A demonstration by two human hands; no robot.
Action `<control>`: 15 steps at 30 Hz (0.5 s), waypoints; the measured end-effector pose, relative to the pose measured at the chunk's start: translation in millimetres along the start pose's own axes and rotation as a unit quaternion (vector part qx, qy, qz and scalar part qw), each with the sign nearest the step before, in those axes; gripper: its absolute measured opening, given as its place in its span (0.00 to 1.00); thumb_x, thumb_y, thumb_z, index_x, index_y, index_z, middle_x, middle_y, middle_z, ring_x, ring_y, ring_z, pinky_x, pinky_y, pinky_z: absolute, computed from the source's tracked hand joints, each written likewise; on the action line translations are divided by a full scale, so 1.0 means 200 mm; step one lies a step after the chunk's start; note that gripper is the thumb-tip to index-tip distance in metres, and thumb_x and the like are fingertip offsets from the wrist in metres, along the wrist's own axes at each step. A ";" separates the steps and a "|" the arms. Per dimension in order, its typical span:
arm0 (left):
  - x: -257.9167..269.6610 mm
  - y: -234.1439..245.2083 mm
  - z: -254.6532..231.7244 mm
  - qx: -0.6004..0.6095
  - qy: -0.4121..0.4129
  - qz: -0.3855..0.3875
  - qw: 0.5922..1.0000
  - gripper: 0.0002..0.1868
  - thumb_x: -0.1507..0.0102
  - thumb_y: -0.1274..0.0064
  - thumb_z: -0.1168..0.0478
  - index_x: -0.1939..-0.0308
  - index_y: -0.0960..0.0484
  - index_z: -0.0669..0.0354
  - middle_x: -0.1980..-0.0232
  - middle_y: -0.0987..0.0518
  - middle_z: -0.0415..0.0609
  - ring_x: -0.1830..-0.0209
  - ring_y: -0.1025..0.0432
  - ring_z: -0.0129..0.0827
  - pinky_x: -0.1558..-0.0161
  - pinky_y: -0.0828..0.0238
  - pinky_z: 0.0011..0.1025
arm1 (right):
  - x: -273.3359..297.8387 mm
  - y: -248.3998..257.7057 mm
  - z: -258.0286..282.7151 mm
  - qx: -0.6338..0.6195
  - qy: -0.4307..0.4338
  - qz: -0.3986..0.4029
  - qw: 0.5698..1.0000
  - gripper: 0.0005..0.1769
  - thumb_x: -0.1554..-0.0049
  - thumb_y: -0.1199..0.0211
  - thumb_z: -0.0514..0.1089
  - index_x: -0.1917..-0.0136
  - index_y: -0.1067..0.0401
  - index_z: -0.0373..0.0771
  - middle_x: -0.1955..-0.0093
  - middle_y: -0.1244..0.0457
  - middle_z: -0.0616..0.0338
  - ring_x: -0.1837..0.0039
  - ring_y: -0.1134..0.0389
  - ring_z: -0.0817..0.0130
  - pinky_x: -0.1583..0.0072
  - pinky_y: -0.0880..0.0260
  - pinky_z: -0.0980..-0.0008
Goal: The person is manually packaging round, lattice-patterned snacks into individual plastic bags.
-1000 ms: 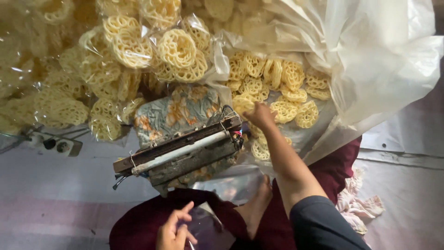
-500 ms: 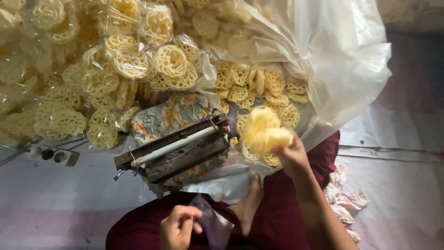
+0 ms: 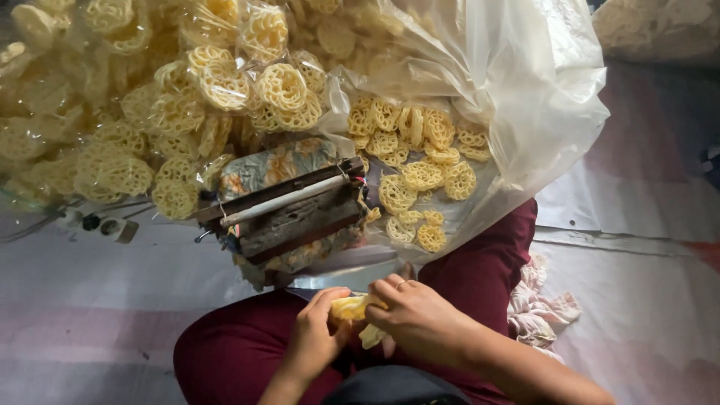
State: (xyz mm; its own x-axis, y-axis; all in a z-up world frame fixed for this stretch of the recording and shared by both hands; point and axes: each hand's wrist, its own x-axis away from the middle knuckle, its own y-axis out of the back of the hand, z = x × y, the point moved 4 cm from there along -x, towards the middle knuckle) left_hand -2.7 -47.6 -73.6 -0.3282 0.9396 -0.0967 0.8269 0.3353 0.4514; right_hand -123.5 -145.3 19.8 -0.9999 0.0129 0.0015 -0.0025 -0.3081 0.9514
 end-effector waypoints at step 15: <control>0.03 0.01 -0.12 0.051 -0.005 0.023 0.998 0.15 0.48 0.47 0.65 0.56 0.23 0.61 0.57 0.21 0.50 0.58 0.25 0.37 0.56 0.31 0.28 | -0.03 -0.10 0.11 0.069 0.043 0.024 0.996 0.26 0.56 0.37 0.46 0.44 0.36 0.42 0.57 0.44 0.52 0.61 0.40 0.56 0.66 0.39 0.60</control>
State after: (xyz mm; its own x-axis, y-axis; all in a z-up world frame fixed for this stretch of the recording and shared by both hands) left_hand -14.5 -43.4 -51.9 -0.2853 0.9545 -0.0869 0.8829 0.2970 0.3636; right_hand -117.1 -118.2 7.0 -0.9963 -0.0816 0.0282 0.0420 -0.1734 0.9839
